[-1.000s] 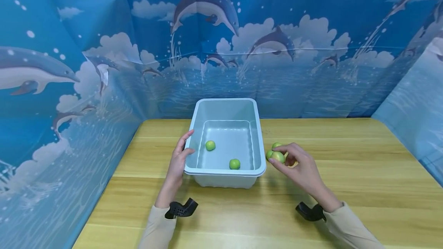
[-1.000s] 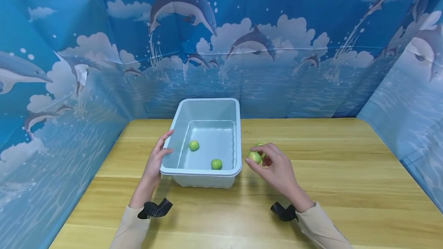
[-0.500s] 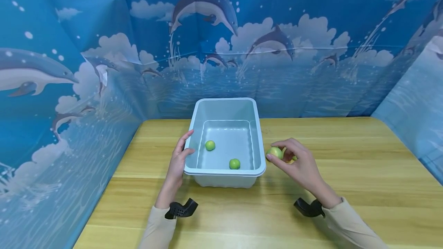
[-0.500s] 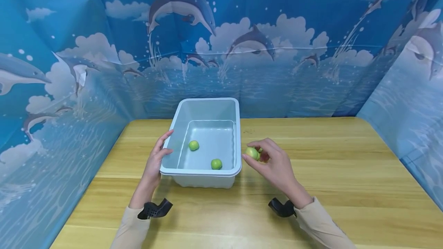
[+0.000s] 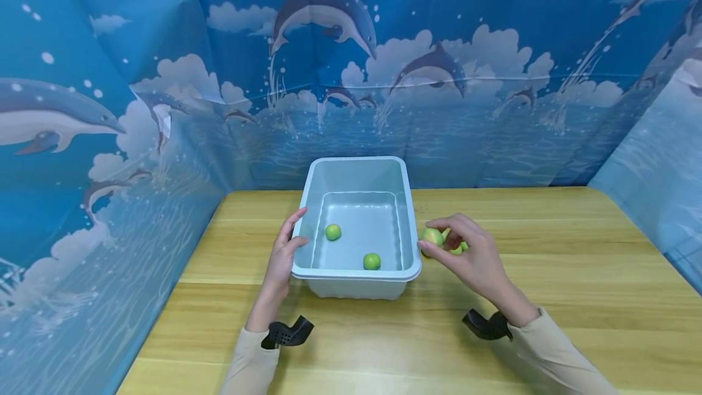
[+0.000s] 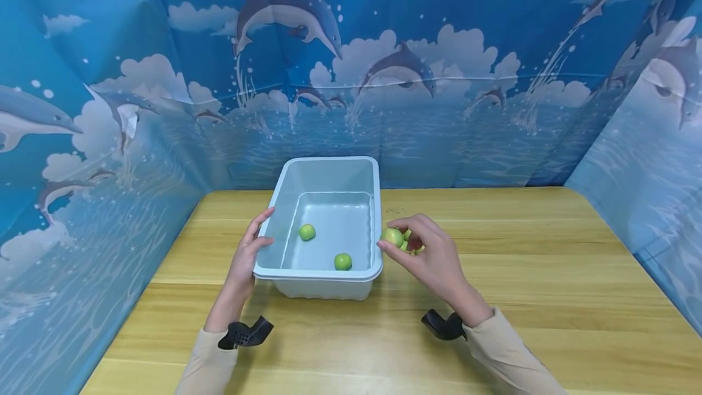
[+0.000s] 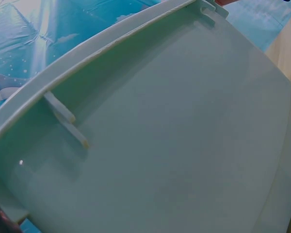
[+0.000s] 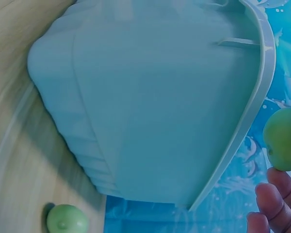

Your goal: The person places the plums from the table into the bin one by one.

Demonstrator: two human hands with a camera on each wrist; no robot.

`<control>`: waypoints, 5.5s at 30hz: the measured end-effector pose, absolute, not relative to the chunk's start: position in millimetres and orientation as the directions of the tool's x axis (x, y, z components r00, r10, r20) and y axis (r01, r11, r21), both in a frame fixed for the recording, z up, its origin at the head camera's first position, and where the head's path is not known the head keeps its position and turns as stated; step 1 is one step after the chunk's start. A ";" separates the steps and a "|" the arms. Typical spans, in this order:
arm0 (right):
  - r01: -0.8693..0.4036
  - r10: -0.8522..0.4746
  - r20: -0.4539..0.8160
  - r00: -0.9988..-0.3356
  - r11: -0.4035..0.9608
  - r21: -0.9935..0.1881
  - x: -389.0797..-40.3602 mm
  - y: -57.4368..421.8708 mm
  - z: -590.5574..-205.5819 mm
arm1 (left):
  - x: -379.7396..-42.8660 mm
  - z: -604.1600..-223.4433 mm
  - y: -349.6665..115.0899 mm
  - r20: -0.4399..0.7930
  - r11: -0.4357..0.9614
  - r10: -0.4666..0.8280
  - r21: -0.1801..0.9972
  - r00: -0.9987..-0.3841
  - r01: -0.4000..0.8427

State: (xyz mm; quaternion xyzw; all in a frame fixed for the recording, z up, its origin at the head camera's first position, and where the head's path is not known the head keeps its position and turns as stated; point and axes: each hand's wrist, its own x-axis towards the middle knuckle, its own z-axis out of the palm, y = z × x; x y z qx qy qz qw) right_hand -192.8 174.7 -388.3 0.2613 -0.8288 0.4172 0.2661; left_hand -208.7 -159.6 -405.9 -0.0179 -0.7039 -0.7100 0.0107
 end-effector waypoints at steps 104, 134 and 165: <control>-0.702 -0.327 0.649 -0.687 0.528 -0.477 -210.0 131.4 -383.0 | -210.6 -408.8 -161.7 0.043 -0.043 0.013 0.998 -0.999 0.042; -0.577 -0.135 0.613 -0.778 0.538 -0.614 -217.9 184.7 -411.2 | -211.3 -408.5 -161.7 0.044 -0.036 0.007 0.998 -0.999 0.043; -0.439 -0.128 0.490 -0.862 0.673 -0.596 -228.5 237.8 -459.6 | -211.0 -410.2 -161.0 0.041 -0.039 0.002 0.998 -0.999 0.041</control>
